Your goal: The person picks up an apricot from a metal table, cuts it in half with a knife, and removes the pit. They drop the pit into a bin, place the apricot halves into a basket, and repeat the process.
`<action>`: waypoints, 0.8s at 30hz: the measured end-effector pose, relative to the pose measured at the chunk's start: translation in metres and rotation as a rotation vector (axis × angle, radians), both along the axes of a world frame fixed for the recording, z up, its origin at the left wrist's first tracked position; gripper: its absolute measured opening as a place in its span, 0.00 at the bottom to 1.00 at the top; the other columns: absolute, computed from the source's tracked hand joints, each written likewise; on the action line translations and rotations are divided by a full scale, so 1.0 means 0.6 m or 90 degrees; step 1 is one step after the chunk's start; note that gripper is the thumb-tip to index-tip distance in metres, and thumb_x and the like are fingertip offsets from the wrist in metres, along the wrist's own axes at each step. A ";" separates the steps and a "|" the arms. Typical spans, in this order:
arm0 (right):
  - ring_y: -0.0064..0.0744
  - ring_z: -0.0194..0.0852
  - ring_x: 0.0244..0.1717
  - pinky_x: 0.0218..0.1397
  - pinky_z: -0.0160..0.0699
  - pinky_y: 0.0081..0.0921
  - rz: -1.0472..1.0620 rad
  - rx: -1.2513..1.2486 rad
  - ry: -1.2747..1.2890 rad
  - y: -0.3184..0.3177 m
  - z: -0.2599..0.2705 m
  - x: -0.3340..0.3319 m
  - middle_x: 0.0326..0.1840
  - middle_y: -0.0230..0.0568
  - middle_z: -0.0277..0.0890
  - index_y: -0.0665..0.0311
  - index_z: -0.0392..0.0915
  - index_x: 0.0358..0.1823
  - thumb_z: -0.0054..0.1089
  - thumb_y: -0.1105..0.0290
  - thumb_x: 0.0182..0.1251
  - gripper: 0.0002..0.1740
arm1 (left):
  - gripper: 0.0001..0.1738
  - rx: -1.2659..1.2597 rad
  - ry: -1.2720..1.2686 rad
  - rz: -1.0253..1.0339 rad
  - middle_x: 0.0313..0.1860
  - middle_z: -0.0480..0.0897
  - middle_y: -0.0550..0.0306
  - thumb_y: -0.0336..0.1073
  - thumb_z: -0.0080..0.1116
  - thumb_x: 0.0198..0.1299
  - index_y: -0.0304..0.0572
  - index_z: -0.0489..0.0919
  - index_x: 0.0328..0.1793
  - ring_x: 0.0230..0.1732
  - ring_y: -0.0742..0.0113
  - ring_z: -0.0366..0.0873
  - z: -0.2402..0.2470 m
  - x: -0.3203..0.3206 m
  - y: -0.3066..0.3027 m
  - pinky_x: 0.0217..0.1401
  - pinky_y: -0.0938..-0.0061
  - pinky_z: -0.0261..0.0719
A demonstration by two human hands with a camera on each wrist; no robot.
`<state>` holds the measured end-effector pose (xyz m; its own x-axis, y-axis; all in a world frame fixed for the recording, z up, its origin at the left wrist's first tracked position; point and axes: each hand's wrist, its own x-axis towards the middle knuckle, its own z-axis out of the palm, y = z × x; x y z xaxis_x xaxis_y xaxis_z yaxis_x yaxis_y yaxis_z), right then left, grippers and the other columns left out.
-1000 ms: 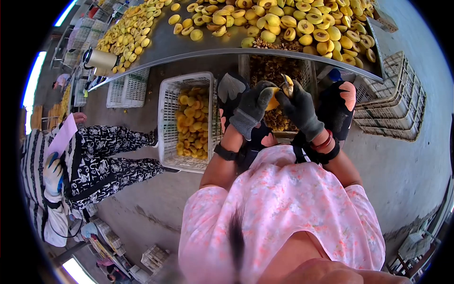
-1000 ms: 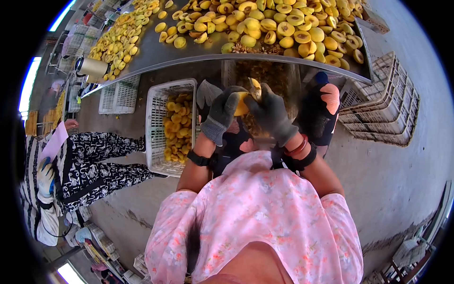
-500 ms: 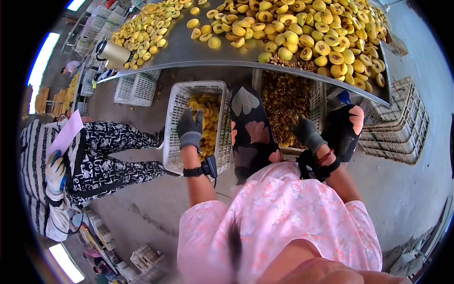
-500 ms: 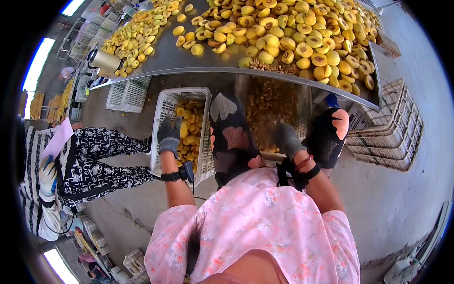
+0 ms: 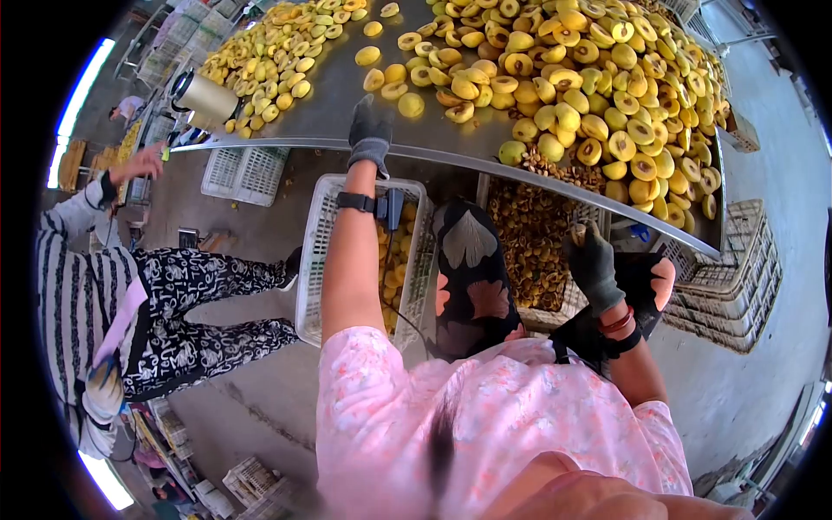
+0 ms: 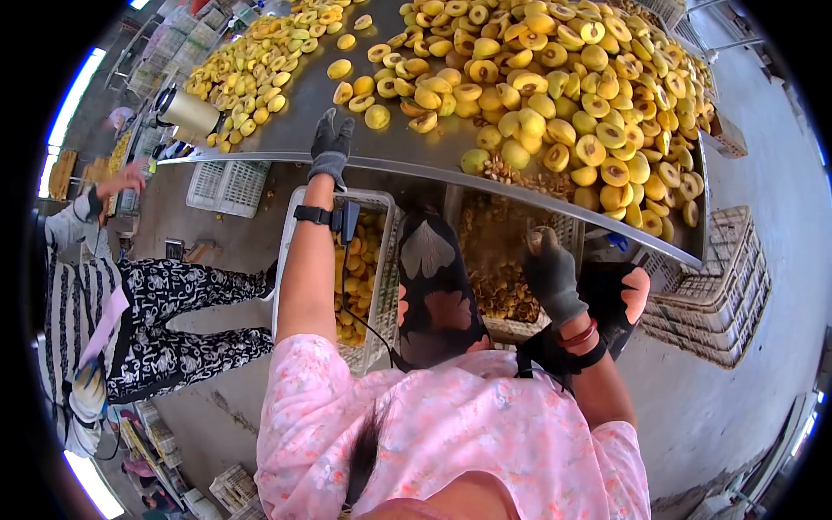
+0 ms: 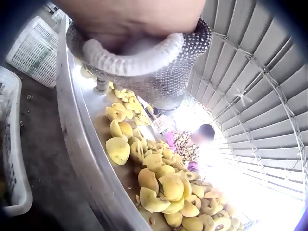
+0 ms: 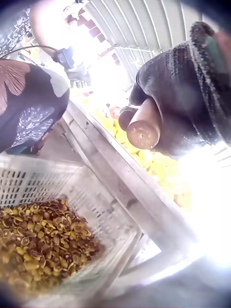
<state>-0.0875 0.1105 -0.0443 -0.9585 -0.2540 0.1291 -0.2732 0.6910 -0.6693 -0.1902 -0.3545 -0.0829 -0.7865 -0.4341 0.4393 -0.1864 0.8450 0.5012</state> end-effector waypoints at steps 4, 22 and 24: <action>0.60 0.74 0.32 0.32 0.73 0.44 -0.031 0.028 0.120 -0.017 -0.001 -0.078 0.30 0.57 0.74 0.69 0.71 0.40 0.61 0.67 0.57 0.15 | 0.35 0.017 -0.034 -0.012 0.64 0.70 0.41 0.56 0.54 0.60 0.39 0.67 0.66 0.66 0.46 0.65 0.010 -0.105 -0.065 0.69 0.62 0.62; 0.47 0.75 0.40 0.41 0.73 0.37 0.103 0.087 0.045 -0.054 -0.050 -0.218 0.39 0.42 0.76 0.61 0.71 0.36 0.66 0.75 0.45 0.16 | 0.40 -0.075 -0.292 -0.046 0.74 0.59 0.54 0.75 0.40 0.55 0.72 0.63 0.71 0.76 0.54 0.50 -0.118 -0.491 -0.242 0.74 0.50 0.47; 0.47 0.75 0.38 0.40 0.72 0.37 0.109 0.080 0.055 -0.056 -0.052 -0.216 0.38 0.42 0.76 0.61 0.71 0.36 0.66 0.75 0.43 0.17 | 0.39 -0.103 -0.309 -0.088 0.74 0.59 0.54 0.74 0.43 0.55 0.68 0.67 0.69 0.75 0.55 0.51 -0.101 -0.518 -0.179 0.74 0.53 0.49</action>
<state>-0.2169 0.0772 -0.0757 -0.8867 -0.4314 0.1664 -0.4466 0.7059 -0.5497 -0.5007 -0.4618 -0.1433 -0.9611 -0.2687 0.0634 -0.2459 0.9375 0.2461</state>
